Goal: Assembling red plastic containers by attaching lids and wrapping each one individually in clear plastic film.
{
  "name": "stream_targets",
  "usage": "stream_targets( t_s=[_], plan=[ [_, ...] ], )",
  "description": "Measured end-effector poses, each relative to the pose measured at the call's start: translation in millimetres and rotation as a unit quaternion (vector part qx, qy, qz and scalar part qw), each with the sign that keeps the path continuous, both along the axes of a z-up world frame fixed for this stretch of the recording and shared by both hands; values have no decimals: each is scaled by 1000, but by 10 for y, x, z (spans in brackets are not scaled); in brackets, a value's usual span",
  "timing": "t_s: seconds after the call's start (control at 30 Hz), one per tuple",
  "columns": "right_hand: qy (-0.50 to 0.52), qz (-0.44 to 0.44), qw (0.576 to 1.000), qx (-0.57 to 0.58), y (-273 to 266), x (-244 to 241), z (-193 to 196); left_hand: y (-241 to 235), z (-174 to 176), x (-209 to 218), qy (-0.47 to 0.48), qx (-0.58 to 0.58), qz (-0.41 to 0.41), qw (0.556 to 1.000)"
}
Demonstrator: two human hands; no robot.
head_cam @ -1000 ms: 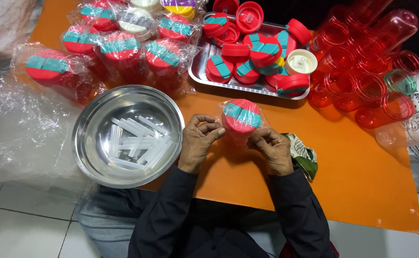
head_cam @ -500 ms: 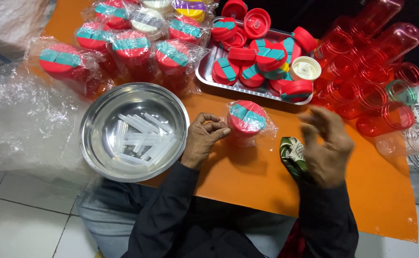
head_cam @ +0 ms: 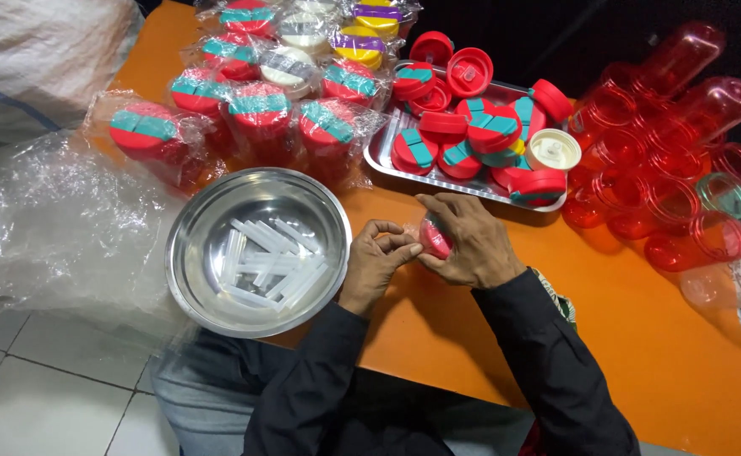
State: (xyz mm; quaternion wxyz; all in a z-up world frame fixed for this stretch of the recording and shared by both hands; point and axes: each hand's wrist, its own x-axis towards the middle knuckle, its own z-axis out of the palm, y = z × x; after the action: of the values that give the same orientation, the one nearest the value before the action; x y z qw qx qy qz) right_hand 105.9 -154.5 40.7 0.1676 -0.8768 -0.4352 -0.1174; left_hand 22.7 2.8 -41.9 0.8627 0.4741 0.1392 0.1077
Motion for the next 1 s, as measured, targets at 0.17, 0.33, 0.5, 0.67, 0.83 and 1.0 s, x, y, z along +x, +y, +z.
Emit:
stream_targets(
  t_s=[0.17, 0.33, 0.5, 0.67, 0.83, 1.0],
  plan=[
    [-18, -99, 995, -19, 38, -71, -2, -179, 589, -243, 58, 216, 102, 969],
    [25, -206, 978, -38, 150, -266, 87, -452, 938, -390, -18, 471, 204, 858],
    [167, -198, 966, -23, 46, -117, 30, -519, 993, -337, -28, 492, 107, 863],
    [314, -151, 937, 22, -152, -231, 539, -377, 880, -234, -45, 452, 76, 888],
    [395, -190, 898, 9, -400, -449, 664, -196, 773, 33, -7, 434, -5, 901],
    [344, -252, 905, 7, -585, -530, 675, -30, 826, 226, 12, 435, -120, 892]
  ],
)
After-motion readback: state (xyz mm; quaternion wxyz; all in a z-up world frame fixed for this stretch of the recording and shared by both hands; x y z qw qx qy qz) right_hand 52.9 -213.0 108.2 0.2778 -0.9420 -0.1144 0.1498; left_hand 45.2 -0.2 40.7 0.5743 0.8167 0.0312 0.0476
